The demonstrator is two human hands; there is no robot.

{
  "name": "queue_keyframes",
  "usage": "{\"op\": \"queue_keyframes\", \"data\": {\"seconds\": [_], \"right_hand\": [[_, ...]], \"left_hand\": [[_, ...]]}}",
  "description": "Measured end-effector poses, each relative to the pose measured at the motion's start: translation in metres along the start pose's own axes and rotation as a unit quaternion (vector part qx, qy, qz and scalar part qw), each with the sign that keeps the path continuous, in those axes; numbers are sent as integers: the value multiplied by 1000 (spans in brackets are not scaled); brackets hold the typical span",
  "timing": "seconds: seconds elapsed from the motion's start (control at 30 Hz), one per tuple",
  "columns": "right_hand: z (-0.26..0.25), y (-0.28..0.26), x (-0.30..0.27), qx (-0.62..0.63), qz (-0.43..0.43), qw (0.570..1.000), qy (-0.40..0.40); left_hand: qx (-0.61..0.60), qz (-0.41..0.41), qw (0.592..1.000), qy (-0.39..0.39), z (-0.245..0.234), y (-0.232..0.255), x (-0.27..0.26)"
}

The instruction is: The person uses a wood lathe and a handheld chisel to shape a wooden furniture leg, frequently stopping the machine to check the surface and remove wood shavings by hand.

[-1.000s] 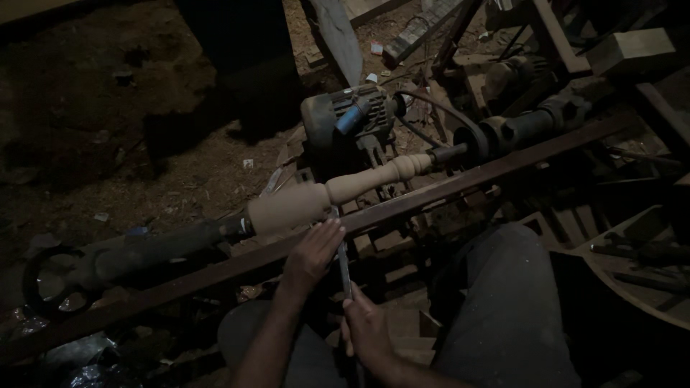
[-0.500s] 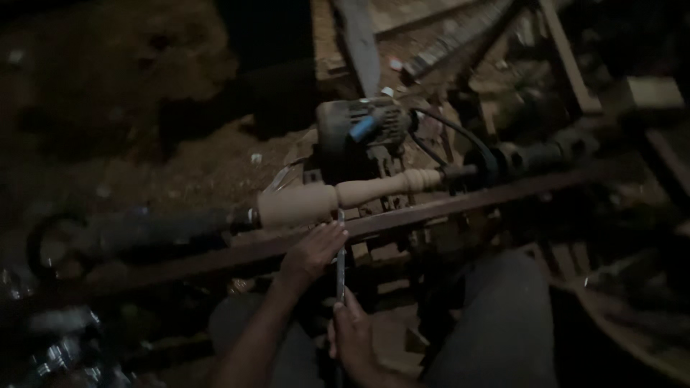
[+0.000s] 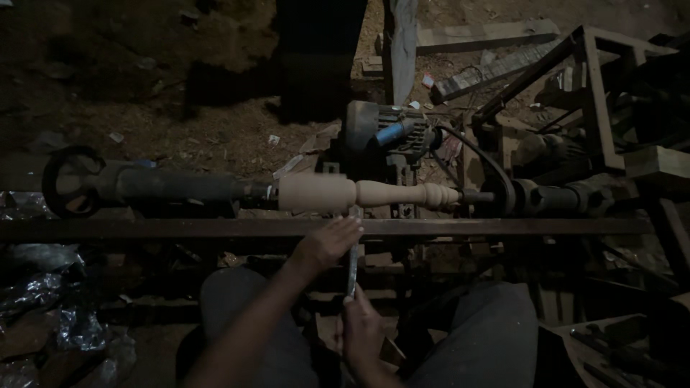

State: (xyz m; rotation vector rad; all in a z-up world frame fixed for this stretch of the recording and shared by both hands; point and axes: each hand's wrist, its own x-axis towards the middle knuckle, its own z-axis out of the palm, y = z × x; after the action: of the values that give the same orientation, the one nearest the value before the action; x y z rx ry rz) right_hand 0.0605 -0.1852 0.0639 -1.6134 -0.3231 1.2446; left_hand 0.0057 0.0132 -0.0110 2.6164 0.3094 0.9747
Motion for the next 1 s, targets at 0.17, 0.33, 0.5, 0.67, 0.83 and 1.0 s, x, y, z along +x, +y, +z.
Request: {"op": "queue_keyframes", "data": {"seconds": [0.17,0.33,0.5,0.67,0.83,1.0], "right_hand": [[-11,4,5,67,4,998,7],[-24,1,3,16,18,999,29],[-40,14,13,-13,-39,999,14],[-47,2,10,-20,12,1000,-9],[-48,-13,6,-44,33,998,-8],[-54,-14,8,-58,40,998,-3]], "left_hand": [[19,-32,999,-8,-1,12,4],[18,-47,999,-11,-1,18,7],[16,-51,999,-1,1,24,10],[78,-50,996,9,4,30,9],[74,-53,996,24,6,34,11],[72,-70,994,36,7,38,12]]}}
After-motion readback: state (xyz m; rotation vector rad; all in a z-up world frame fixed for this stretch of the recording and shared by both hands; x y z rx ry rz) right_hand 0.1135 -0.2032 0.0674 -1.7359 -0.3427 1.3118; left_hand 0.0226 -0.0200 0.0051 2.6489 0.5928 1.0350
